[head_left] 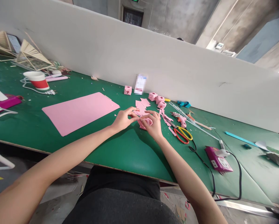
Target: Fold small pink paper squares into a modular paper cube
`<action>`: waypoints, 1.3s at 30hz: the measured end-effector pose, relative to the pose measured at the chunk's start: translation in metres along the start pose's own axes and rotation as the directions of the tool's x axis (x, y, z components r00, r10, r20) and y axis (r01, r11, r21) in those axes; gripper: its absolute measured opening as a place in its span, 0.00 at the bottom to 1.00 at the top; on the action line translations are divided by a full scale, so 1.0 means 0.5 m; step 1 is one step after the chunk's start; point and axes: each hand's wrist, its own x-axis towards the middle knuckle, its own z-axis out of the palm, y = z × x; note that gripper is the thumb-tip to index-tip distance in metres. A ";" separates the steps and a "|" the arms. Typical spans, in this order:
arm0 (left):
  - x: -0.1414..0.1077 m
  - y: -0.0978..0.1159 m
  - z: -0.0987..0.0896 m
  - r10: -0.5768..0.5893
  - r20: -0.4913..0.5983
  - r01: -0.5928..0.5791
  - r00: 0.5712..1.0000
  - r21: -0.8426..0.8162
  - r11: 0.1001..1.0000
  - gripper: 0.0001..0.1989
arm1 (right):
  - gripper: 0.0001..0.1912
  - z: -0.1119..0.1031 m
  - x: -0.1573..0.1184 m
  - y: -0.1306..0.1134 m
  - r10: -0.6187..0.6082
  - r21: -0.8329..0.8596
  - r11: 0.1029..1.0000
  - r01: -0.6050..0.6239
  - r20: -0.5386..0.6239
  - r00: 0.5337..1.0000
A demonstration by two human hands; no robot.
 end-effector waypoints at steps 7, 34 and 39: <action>-0.005 -0.010 0.012 0.057 0.029 -0.058 0.998 0.015 0.998 0.17 | 0.02 0.007 -0.002 0.003 -0.053 -0.050 0.997 0.052 -0.013 0.999; 0.005 -0.017 0.006 0.093 -0.062 -0.091 0.994 0.026 0.995 0.13 | 0.06 -0.012 0.007 0.019 -0.128 -0.028 0.992 0.127 -0.036 0.991; 0.001 -0.008 0.009 0.097 -0.042 -0.095 0.994 0.041 0.995 0.12 | 0.08 0.002 0.001 0.024 -0.122 -0.081 0.989 0.122 0.004 0.992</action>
